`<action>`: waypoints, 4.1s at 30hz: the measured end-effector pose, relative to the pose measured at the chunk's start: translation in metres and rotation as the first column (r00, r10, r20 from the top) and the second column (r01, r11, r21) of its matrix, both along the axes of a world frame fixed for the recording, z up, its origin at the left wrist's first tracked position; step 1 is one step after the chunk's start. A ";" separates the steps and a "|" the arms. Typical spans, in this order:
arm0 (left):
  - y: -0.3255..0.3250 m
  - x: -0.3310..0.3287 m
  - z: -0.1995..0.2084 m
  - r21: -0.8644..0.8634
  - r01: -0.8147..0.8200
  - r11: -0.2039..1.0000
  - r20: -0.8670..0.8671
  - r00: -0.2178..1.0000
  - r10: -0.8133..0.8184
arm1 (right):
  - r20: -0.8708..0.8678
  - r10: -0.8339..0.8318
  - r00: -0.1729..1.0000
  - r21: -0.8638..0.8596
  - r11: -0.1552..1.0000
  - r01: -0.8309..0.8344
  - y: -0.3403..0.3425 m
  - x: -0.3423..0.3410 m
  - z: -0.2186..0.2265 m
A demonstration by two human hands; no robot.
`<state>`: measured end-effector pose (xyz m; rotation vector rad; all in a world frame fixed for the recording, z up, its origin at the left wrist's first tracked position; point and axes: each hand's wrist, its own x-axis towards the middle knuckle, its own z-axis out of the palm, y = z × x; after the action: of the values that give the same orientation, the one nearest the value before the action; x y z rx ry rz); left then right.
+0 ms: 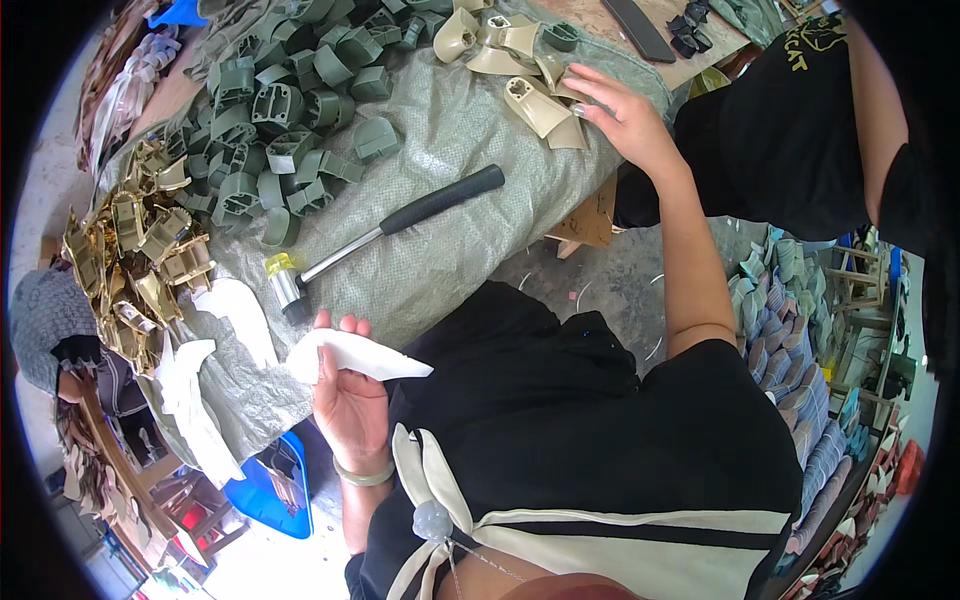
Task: Manually assembling shoe components by attaching material to a heel base and securing it with a hammer.
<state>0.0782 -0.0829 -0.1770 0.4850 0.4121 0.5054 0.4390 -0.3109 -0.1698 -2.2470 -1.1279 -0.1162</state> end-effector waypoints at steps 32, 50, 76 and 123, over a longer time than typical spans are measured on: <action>0.001 0.014 -0.005 0.080 0.026 0.996 -0.104 0.994 -0.017 | -0.622 0.117 0.775 0.766 0.299 0.569 0.016 0.053 0.009; 0.007 -0.006 0.007 0.023 -0.032 0.999 0.048 0.998 0.031 | -0.169 0.157 0.973 0.627 0.779 -0.017 0.132 -0.034 0.014; 0.016 -0.113 0.004 0.274 -0.130 0.953 0.062 0.991 0.117 | -0.534 0.845 -0.030 0.659 0.394 -0.641 0.207 -0.254 0.018; 0.092 -0.085 0.028 -0.251 -0.443 0.861 0.766 0.453 0.456 | -0.401 0.799 -0.448 0.878 0.475 0.061 0.306 -0.343 0.060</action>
<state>-0.0065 0.0093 -0.1491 0.0647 -0.3845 1.1896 0.0961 -0.0048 -0.1098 -0.2980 -0.6759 1.3603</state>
